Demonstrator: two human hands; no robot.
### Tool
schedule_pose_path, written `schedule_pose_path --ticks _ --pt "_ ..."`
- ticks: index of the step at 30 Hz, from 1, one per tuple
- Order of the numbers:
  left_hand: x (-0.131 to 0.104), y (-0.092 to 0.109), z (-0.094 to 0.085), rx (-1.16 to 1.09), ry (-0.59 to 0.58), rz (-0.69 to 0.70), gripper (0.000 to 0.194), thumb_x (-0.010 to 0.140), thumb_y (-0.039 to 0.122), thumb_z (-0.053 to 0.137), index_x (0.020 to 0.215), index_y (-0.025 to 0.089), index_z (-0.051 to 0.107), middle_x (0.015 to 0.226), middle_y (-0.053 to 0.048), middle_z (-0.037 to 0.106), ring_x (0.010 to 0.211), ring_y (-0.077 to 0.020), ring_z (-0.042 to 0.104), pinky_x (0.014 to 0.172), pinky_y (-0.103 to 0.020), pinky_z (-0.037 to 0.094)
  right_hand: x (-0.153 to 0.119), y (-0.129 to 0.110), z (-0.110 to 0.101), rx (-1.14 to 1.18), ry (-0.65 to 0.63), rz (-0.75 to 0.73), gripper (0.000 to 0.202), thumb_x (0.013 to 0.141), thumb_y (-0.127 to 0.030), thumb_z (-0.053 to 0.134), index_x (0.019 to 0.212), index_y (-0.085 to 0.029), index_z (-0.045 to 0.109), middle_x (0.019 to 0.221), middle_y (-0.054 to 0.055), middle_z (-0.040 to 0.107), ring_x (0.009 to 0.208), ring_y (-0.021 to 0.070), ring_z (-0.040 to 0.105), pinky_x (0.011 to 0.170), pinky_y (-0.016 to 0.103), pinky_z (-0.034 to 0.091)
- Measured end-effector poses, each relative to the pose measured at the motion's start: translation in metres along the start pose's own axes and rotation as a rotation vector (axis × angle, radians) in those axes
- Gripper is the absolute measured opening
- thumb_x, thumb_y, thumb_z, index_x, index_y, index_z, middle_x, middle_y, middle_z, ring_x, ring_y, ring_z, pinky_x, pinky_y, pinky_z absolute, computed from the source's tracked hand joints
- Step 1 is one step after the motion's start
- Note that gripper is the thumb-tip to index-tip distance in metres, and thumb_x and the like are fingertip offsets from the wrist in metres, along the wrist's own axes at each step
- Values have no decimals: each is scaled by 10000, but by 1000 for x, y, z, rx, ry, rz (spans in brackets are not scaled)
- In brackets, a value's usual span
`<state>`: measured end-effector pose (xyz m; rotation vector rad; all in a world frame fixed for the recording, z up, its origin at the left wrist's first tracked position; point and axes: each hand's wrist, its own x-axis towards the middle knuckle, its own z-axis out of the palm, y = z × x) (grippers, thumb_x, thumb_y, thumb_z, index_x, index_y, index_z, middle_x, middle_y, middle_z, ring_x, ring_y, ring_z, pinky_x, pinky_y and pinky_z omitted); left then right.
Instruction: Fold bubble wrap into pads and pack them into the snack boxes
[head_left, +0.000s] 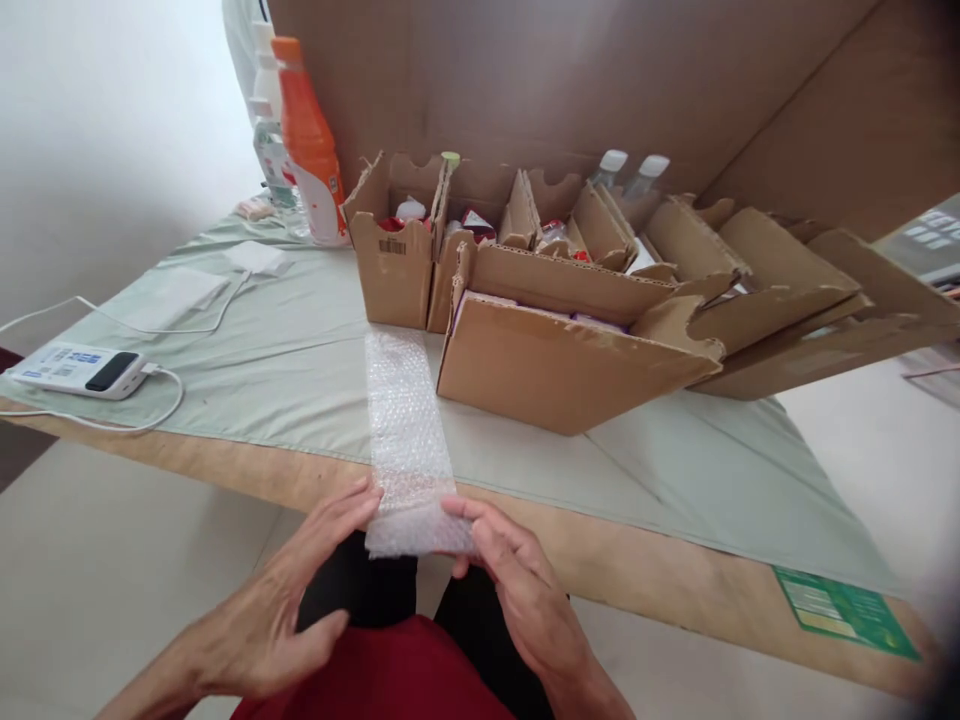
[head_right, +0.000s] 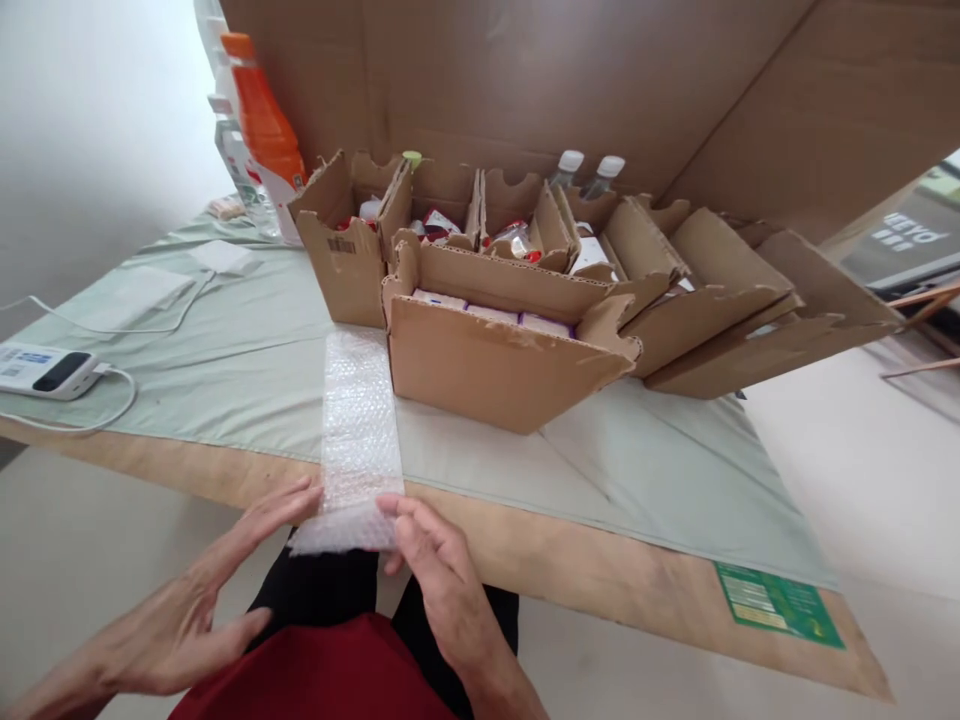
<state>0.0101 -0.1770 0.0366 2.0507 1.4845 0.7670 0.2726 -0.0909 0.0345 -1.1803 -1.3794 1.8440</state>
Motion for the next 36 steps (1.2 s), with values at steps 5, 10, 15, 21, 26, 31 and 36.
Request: schedule_pose_path --ticks 5,10,15,21,26,31,36 --pt "42 -8 25 -33 411 -274 377 968 278 550 1341 257 598 929 -30 755 812 -192 744 723 -320 619 23 -5 11 143 5 -51 623 1015 -582 489 1503 -195 482 1149 151 767 925 237 751 717 336 575" --pt "68 -26 35 138 460 -237 447 938 240 542 1381 184 562 836 -18 721 821 -221 684 791 -376 551 22 -5 1 -408 172 -371 434 1017 -338 555 1445 -269 536 1103 75 765 937 210 734 867 383 596" --pt "71 -31 37 323 451 -157 445 947 187 530 1392 181 541 791 -12 705 761 -232 632 787 -402 511 37 1 -4 -1097 94 -724 432 923 -57 531 1306 -215 654 1439 130 640 1350 308 563 1063 510 497" --pt "55 -18 30 256 458 -2 446 970 313 636 1393 218 533 1290 -139 655 1178 -295 626 996 -457 521 46 0 -3 -1181 58 -790 278 1005 -88 510 1138 -223 714 1336 94 720 1320 276 591 1029 467 479" --pt "38 -10 37 171 391 55 334 992 194 581 1323 238 580 980 -51 734 948 -223 678 882 -387 551 46 -11 2 -1004 -16 -677 227 1031 -155 522 1125 -226 717 1002 36 801 913 196 703 875 364 519" --pt "46 -16 41 173 449 -97 254 991 222 566 1231 200 647 903 -42 739 808 -202 673 744 -346 561 46 -10 1 -955 184 -764 254 1034 -246 537 1245 -231 677 1183 89 759 1079 243 698 944 409 532" --pt "52 -20 39 249 455 -107 251 993 214 546 1222 187 644 984 -73 706 911 -233 680 828 -390 572 47 -2 -3 -1151 88 -889 277 996 -170 565 1244 -229 673 1314 111 717 1286 292 609 1011 477 485"
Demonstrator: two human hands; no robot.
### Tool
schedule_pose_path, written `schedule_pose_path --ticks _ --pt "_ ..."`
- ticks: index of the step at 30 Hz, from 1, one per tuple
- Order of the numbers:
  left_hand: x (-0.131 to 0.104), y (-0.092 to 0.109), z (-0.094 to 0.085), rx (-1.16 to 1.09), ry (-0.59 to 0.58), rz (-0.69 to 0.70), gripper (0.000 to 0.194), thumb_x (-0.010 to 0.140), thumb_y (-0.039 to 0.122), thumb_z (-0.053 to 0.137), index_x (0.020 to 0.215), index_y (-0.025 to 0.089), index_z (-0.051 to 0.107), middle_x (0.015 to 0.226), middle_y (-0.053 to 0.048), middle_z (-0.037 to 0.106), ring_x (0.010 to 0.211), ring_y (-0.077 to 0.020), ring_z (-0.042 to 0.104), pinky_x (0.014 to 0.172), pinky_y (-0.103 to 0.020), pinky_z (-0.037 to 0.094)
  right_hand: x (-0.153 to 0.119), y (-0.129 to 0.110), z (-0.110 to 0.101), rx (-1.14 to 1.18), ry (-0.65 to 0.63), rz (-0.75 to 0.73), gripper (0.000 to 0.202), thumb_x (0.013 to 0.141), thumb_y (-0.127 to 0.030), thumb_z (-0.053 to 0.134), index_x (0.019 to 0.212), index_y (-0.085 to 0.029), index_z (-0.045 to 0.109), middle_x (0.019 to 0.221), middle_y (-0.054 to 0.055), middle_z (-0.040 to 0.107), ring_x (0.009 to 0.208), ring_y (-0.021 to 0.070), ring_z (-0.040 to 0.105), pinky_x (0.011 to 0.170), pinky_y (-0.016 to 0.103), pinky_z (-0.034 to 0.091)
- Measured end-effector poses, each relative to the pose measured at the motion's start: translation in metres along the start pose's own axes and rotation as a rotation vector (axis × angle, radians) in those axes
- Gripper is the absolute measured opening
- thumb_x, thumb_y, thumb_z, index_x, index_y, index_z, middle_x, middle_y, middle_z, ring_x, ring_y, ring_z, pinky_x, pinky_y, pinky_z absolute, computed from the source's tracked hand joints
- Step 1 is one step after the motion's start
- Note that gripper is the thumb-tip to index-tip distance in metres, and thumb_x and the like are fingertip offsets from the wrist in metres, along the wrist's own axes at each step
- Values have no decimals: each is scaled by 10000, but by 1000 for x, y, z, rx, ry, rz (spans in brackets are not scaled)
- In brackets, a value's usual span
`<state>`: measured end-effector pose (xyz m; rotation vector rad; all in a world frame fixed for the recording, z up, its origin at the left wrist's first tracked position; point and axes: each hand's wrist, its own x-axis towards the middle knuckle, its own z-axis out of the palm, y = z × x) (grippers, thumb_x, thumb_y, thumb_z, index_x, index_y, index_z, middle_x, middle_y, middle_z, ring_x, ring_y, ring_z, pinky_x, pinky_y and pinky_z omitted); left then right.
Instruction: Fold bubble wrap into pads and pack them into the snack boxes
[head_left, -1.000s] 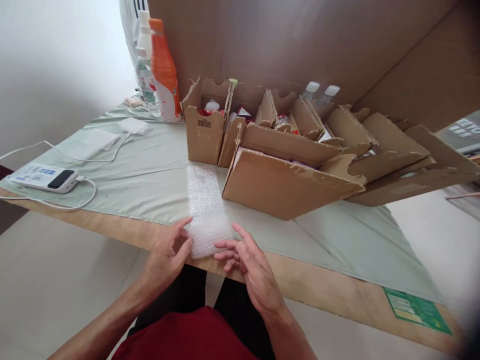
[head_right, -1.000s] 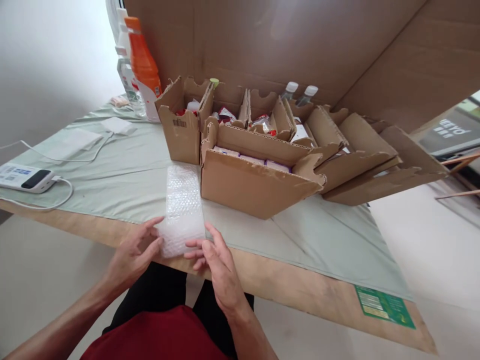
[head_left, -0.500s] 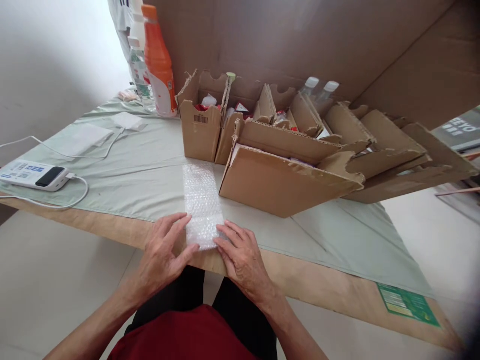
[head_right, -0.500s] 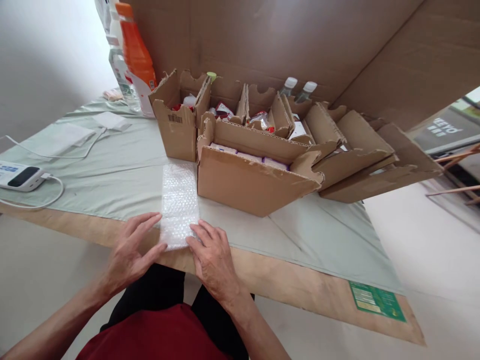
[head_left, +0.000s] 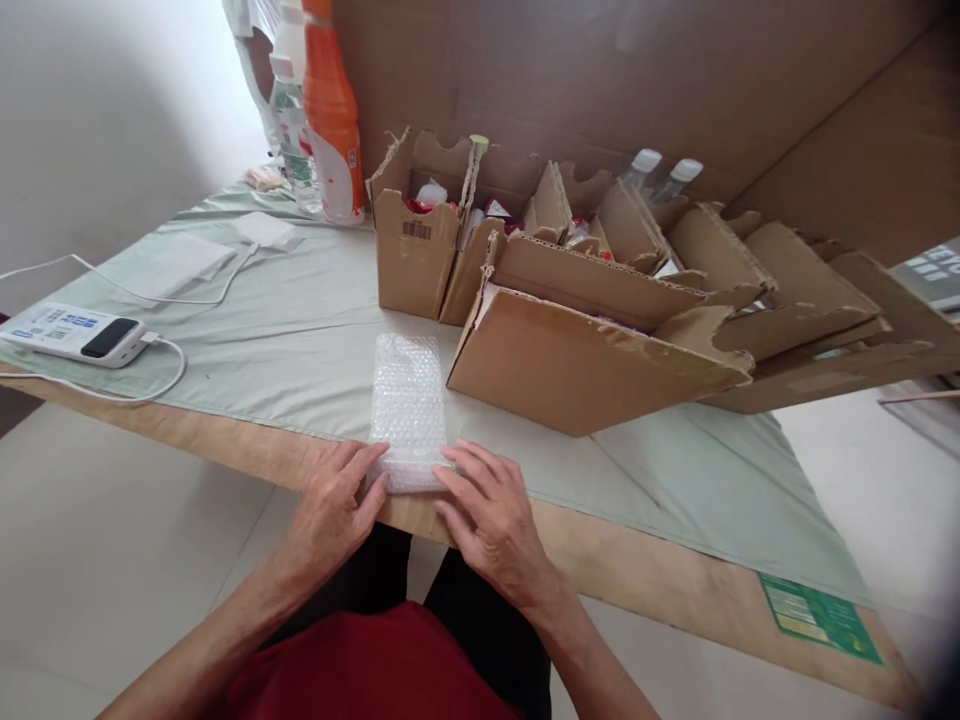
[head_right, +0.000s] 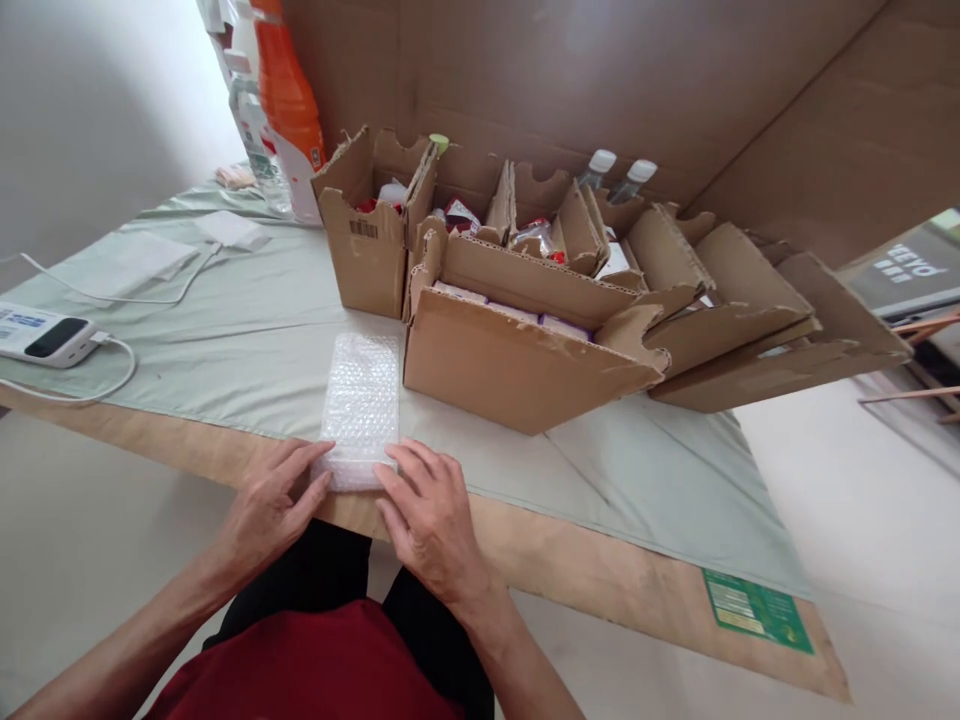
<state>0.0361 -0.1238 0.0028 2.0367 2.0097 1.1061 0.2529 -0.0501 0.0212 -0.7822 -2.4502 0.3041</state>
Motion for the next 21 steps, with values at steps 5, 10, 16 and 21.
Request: schedule_pose_path --ticks 5,10,16,21 --pt "-11 2 -6 8 62 92 315 975 224 618 1288 198 598 1342 -155 611 1208 -287 626 1010 -440 528 8 6 7 72 -94 19 240 1034 -189 529 1190 -230 707 1204 70 774 1302 287 602 1032 482 459" --pt "-15 -2 -12 -34 -46 197 247 976 126 601 1207 210 619 1091 -66 726 1119 -245 635 1000 -412 497 11 2 -5 176 -138 71 231 1028 -184 540 1181 -225 708 1122 49 786 1153 242 658 1020 433 484" --pt "17 -19 -6 -45 -76 115 236 1008 230 575 1226 162 634 966 -69 724 898 -231 658 860 -402 526 13 0 3 -42 -15 -15 331 997 -259 605 1318 -182 634 1315 151 692 1242 315 599 1016 493 470" --pt "16 -17 -7 -25 -12 161 350 984 260 630 1318 159 590 1228 -142 669 1129 -276 625 974 -433 515 19 0 8 36 -13 -4 225 983 -147 604 1194 -189 670 1124 89 763 1135 276 640 998 457 453"
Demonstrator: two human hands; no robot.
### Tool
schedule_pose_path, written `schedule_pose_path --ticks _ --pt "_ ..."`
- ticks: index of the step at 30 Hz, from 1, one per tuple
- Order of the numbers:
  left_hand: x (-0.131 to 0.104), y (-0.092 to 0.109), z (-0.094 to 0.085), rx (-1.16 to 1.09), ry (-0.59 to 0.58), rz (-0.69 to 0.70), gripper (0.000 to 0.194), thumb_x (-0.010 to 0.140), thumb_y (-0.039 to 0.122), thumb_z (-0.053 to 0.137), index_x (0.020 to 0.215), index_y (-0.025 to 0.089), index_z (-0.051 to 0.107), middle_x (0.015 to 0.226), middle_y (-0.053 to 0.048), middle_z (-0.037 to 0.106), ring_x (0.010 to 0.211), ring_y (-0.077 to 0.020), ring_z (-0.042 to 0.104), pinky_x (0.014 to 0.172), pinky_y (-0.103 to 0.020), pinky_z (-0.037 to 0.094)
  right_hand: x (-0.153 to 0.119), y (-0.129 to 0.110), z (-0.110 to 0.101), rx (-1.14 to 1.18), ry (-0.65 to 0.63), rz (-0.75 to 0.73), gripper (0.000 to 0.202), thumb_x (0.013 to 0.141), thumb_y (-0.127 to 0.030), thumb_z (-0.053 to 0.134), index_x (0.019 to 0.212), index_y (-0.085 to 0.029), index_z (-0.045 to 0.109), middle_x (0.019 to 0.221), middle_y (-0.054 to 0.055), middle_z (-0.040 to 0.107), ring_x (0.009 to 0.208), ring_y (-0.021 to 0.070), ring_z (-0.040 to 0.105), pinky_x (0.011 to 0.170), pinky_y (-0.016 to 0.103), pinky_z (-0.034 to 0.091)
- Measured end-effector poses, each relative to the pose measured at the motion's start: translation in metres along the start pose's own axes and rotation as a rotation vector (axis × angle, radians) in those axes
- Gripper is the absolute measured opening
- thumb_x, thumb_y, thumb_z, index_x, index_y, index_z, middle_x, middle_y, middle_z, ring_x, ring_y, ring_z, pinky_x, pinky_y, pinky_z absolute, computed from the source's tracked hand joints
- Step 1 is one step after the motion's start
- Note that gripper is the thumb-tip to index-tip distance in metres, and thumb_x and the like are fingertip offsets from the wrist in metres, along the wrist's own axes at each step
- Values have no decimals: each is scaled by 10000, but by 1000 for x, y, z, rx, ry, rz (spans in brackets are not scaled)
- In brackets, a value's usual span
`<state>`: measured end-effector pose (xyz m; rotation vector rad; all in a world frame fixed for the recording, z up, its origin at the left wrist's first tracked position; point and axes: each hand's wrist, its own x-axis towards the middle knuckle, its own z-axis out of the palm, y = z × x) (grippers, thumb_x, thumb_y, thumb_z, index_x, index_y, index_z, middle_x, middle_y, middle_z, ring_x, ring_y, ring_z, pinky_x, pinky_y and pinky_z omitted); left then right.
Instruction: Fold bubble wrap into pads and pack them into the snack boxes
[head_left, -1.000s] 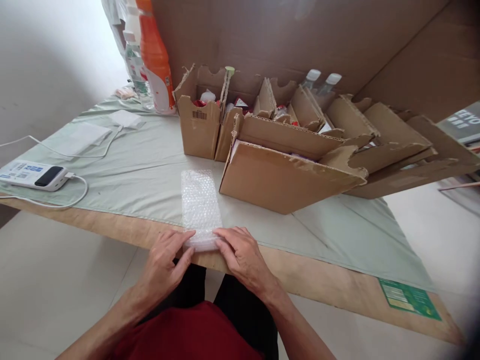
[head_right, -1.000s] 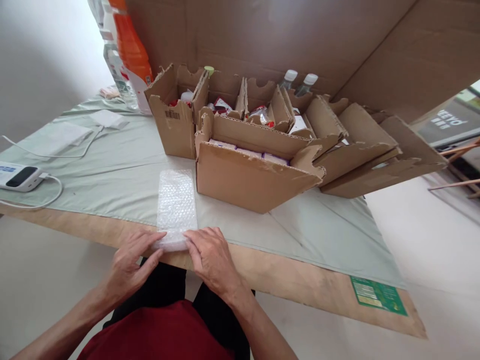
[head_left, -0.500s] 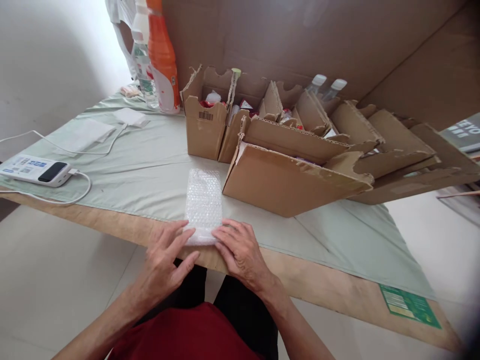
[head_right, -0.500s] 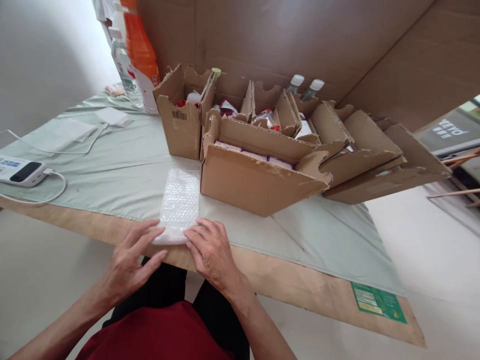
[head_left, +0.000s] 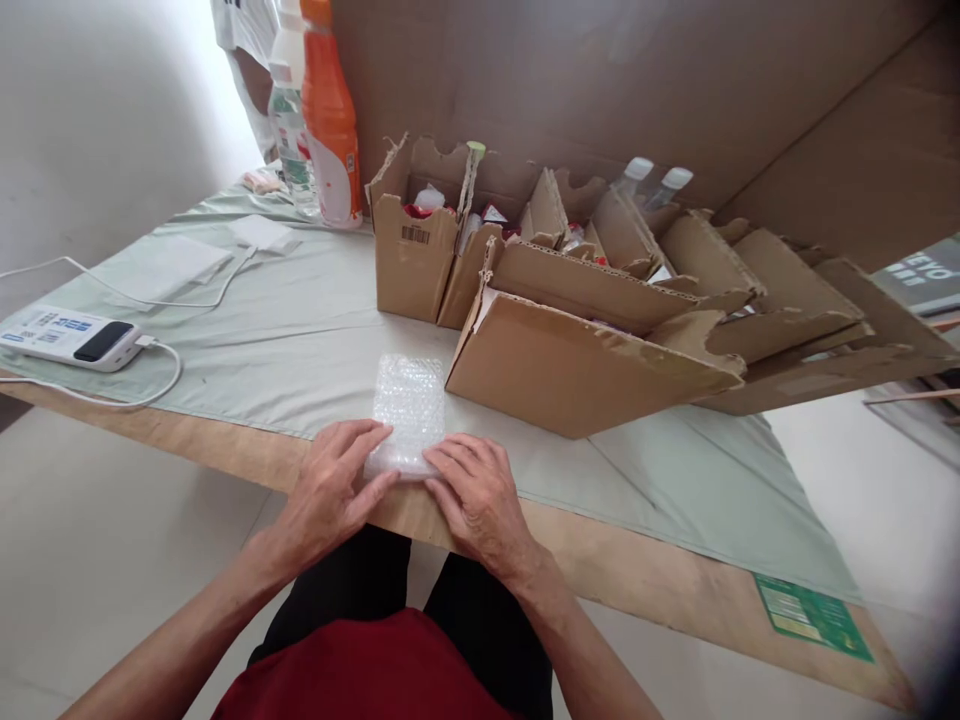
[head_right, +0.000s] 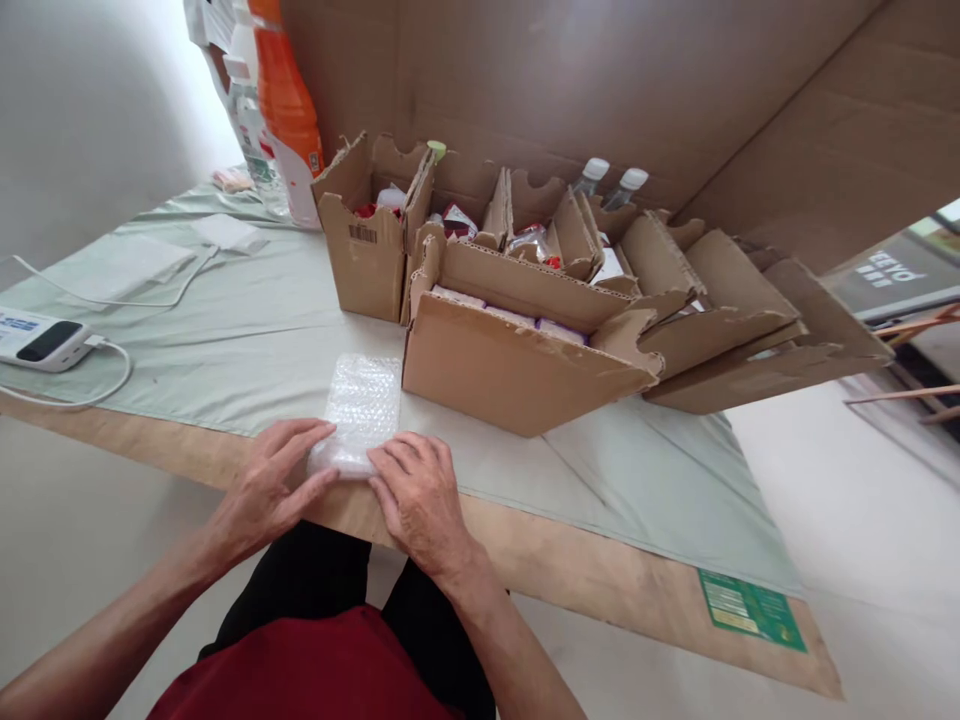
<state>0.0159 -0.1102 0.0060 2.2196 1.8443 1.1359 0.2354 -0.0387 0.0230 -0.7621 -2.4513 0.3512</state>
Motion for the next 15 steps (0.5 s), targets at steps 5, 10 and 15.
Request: schedule_pose_path --ticks 5,10,15 --pt "-15 8 -4 -112 -97 74 311 985 144 595 1291 197 589 1152 -88 690 1098 -230 618 986 -401 506 -8 -9 -14 158 -76 104 218 1006 -161 594 1206 -213 663 1074 51 767 1034 227 656 959 411 473" --pt "4 -5 8 -42 -79 3 244 1013 208 565 1250 179 616 1080 -91 708 1014 -246 639 924 -423 521 -8 -4 -8 -11 -9 62 329 1007 -263 608 1326 -186 620 1337 142 681 1223 299 601 1024 483 458" --pt "3 -2 2 -21 -23 31 345 992 249 621 1323 161 580 1235 -142 654 1142 -272 603 996 -442 502 4 4 0 46 -22 73 229 999 -209 613 1219 -197 675 1131 88 766 1110 272 648 979 459 468"
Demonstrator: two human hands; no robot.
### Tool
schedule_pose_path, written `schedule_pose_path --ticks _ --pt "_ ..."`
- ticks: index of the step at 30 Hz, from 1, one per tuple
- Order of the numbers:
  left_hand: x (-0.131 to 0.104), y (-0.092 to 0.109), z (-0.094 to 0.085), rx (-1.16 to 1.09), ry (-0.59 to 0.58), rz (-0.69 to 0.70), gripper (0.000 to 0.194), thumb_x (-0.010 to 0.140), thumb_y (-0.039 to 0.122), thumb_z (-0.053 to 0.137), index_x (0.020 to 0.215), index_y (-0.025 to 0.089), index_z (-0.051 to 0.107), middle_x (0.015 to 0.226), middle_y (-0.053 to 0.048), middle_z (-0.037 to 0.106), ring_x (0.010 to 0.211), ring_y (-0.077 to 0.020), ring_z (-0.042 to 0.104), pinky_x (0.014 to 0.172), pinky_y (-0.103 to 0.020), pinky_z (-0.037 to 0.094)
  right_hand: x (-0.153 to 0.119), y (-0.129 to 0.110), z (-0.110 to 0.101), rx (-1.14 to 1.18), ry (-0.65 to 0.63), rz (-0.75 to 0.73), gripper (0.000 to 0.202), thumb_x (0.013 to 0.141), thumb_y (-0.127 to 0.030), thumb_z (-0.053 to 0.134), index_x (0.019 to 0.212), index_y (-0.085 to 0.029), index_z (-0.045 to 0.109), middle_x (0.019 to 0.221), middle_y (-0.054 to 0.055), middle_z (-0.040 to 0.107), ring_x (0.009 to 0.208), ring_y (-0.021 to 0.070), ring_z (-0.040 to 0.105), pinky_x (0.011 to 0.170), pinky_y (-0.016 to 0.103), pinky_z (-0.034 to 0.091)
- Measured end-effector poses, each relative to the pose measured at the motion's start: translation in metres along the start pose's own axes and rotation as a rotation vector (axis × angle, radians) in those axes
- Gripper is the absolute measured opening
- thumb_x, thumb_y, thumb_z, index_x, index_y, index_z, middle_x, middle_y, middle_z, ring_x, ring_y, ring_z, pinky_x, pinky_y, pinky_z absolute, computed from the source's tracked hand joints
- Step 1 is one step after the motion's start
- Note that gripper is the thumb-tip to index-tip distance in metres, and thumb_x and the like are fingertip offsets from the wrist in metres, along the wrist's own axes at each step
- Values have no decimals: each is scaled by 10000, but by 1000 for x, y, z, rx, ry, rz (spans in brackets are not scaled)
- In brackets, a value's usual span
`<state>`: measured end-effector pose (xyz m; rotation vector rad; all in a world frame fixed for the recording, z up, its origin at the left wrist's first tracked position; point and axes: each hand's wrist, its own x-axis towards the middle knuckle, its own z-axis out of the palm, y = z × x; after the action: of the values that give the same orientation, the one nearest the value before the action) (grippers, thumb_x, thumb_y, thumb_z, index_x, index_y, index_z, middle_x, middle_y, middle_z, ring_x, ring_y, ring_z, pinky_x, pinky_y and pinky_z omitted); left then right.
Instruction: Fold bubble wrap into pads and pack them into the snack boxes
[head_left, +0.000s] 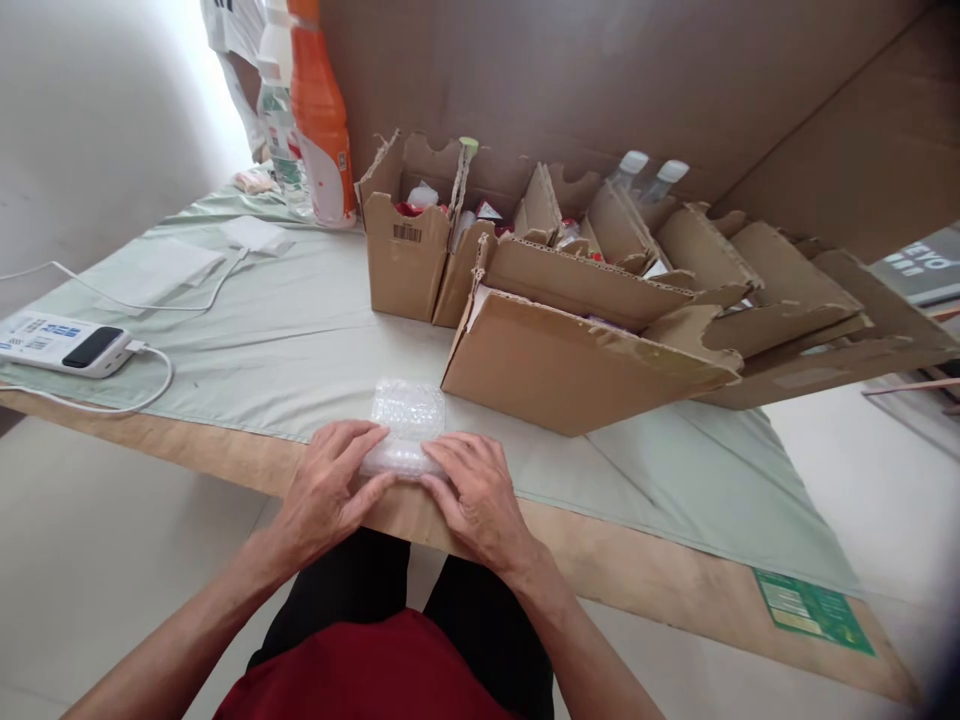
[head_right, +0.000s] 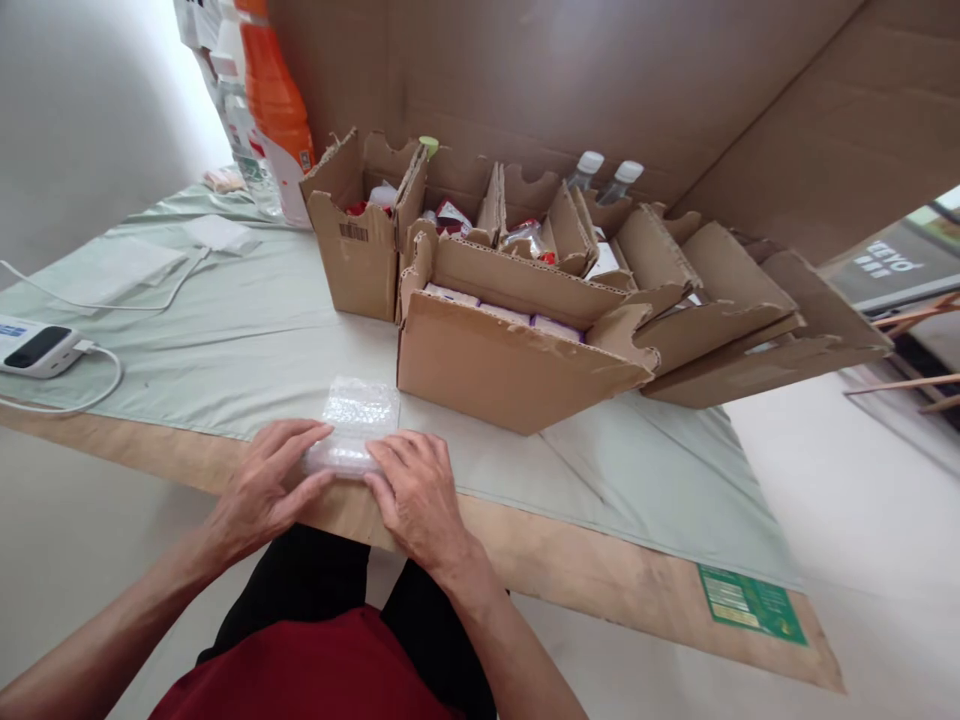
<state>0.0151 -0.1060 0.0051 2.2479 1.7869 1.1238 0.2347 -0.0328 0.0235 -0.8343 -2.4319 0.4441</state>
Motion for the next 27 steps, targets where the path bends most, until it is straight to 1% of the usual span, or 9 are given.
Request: schedule_pose_path --ticks 3,5,9,12,16,18,20,23,27 --pt "-10 6 -8 -53 -63 25 379 976 217 634 1346 183 558 1188 -112 673 1126 -256 601 985 -416 500 -3 -4 -5 106 -38 62 232 1006 -206 610 1229 -209 677 1072 58 779 1026 237 668 947 423 482" --pt "-10 6 -8 -60 -82 0 347 991 218 604 1335 187 563 1105 -93 699 1071 -248 614 951 -408 510 -8 -8 -8 108 -49 77 250 1017 -223 596 1257 -214 665 1142 68 769 1072 239 663 970 423 482" --pt "5 -4 1 29 -30 -108 290 1021 312 543 1256 166 628 1007 -101 727 972 -272 638 911 -459 522 -12 -10 -5 -69 -35 9 384 976 -303 656 1340 -185 626 1429 163 634 1286 328 578 1047 504 456" --pt "9 -4 2 -1 30 -249 325 1017 384 525 1225 175 661 1087 -122 721 1020 -291 651 945 -496 520 -5 -3 4 -116 -78 -13 368 966 -224 648 1333 -198 637 1355 137 689 1274 332 590 1045 516 453" --pt "-12 15 -8 -348 120 -600 471 966 457 607 1376 226 578 1230 -114 676 1099 -268 669 975 -463 545 5 4 12 31 30 132 283 993 -207 611 1267 -207 681 1233 98 757 1183 284 645 1015 471 480" --pt "-21 27 -11 -641 133 -776 640 925 474 670 1487 247 466 1293 -116 658 1133 -265 682 995 -456 553 6 -1 10 125 69 194 275 988 -214 619 1252 -214 694 1209 91 765 1132 264 665 998 451 496" --pt "-24 36 -12 -909 94 -885 823 881 470 731 1573 260 336 1350 -122 643 1196 -271 673 1035 -446 542 3 -10 6 218 37 215 271 971 -213 642 1234 -230 708 1175 69 772 1106 245 671 1000 435 504" --pt "-18 42 -7 -1073 24 -939 945 854 464 762 1624 265 252 1347 -115 661 1211 -270 666 1064 -422 520 -9 -23 -3 297 -51 239 288 939 -223 681 1221 -264 718 1215 51 753 1163 240 654 1046 438 502" --pt "-12 47 0 -1010 -97 -818 886 881 481 721 1628 285 288 1316 -108 680 1119 -264 698 1004 -411 556 -32 -21 -18 485 -42 399 598 888 -328 717 1462 -265 562 1516 119 575 1366 297 563 1127 498 476"
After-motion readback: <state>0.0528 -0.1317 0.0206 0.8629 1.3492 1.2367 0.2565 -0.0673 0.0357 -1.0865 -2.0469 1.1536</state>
